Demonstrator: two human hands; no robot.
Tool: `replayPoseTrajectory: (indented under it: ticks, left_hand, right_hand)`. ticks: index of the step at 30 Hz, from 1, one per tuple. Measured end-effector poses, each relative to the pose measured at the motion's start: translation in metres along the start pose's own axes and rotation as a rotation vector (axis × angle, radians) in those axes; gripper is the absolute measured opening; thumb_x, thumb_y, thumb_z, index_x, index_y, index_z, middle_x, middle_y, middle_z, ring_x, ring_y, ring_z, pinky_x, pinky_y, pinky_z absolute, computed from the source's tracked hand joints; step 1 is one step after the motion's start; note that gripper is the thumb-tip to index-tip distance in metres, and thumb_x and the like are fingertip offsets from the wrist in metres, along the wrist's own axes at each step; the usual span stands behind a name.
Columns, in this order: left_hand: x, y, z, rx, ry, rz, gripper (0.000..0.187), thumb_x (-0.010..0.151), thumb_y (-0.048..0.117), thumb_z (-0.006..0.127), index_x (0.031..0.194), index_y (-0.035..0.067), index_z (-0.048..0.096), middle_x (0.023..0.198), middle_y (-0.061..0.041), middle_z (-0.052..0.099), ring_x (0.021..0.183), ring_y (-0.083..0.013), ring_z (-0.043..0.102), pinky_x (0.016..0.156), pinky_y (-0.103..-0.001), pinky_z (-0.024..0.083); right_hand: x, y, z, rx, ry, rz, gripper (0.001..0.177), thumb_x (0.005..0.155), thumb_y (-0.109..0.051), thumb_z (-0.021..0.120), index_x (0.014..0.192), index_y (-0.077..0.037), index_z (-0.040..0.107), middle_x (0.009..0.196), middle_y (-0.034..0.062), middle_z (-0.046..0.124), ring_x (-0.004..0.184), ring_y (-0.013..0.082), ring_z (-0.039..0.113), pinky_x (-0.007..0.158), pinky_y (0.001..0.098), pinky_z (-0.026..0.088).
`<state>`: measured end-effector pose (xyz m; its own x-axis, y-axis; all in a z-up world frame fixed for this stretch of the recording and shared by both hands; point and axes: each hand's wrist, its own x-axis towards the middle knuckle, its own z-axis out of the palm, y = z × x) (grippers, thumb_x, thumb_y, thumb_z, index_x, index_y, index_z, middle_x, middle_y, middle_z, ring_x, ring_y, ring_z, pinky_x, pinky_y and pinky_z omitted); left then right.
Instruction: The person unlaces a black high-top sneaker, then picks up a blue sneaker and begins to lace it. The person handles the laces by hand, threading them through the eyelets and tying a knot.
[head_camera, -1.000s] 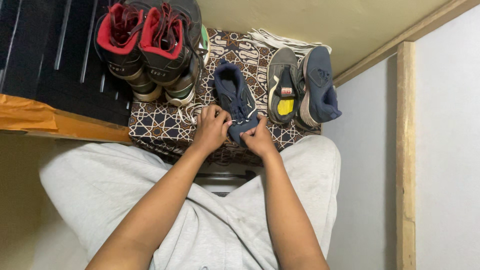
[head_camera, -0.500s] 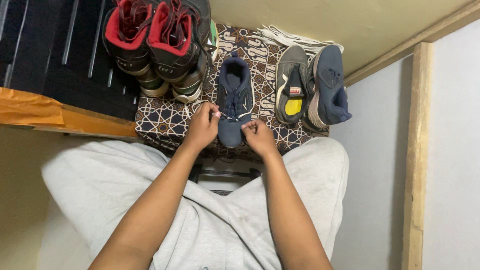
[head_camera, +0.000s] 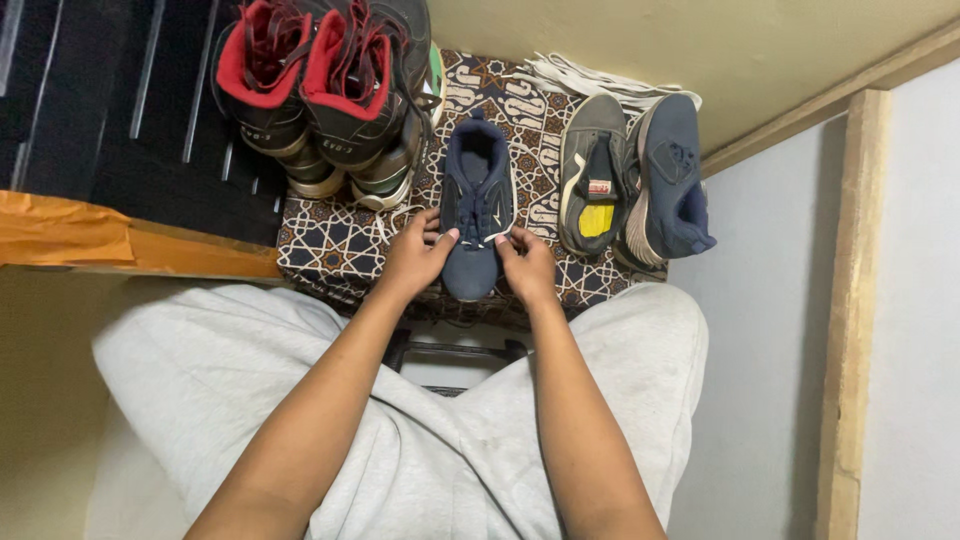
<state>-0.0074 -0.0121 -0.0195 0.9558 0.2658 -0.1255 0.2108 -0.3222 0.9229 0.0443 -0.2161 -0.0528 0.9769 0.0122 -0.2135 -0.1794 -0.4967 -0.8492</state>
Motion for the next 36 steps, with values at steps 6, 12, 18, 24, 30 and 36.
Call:
replayPoseTrajectory:
  ticks: [6,12,18,24,30,36]
  left_hand:
    - [0.004,0.008,0.000,0.086,-0.017,-0.059,0.050,0.088,0.027,0.077,0.126,-0.002,0.063,0.106,-0.017,0.076,0.093,-0.0246,0.076,0.082,-0.036,0.058]
    - [-0.005,0.033,-0.005,0.094,-0.051,0.051,0.066,0.082,0.026,0.078,0.135,-0.003,0.050,0.119,-0.022,0.066,0.104,-0.0312,0.070,0.089,-0.039,0.057]
    - [-0.006,0.055,-0.006,0.450,0.036,0.464,0.067,0.083,0.021,0.079,0.145,0.017,0.055,0.154,-0.025,0.033,0.133,-0.0451,0.045,0.112,-0.053,0.038]
    - [-0.001,0.053,-0.005,0.414,0.044,0.472,0.053,0.083,0.017,0.076,0.131,0.012,0.055,0.151,-0.023,0.039,0.139,-0.0463,0.042,0.115,-0.055,0.036]
    - [0.003,0.056,-0.009,0.414,0.035,0.368,0.051,0.079,0.023,0.081,0.122,0.012,0.057,0.142,-0.022,0.043,0.130,-0.0465,0.048,0.108,-0.055,0.040]
    - [0.000,0.057,0.000,0.414,0.046,0.433,0.046,0.085,0.020,0.078,0.128,0.014,0.065,0.144,-0.025,0.040,0.127,-0.0466,0.050,0.107,-0.052,0.045]
  right_hand:
    - [0.001,-0.001,-0.003,0.043,-0.042,0.041,0.039,0.085,-0.019,0.071,0.119,0.001,0.069,0.104,0.0116,0.078,0.087,0.0207,0.075,0.081,0.0312,0.056]
    - [-0.002,-0.010,-0.017,-0.133,0.009,0.158,0.040,0.097,-0.038,0.067,0.105,0.000,0.077,0.089,0.0136,0.077,0.081,0.0214,0.072,0.079,0.0327,0.054]
    - [0.006,-0.018,-0.006,0.344,0.075,0.093,0.033,0.098,-0.033,0.068,0.108,-0.002,0.073,0.094,0.0018,0.074,0.087,0.0120,0.065,0.082,0.0258,0.050]
    - [0.015,-0.023,-0.017,0.947,-0.067,0.124,0.025,0.097,-0.015,0.073,0.112,-0.003,0.057,0.088,0.0022,0.067,0.073,0.0078,0.060,0.065,0.0227,0.047]
    - [0.014,-0.029,-0.017,0.891,-0.193,0.259,0.044,0.092,-0.010,0.071,0.130,-0.005,0.050,0.079,0.0002,0.060,0.055,0.0080,0.052,0.056,0.0251,0.054]
    - [0.016,-0.045,-0.019,0.811,-0.022,0.171,0.039,0.093,-0.002,0.061,0.131,-0.002,0.050,0.089,0.0046,0.065,0.073,0.0116,0.067,0.067,0.0303,0.064]
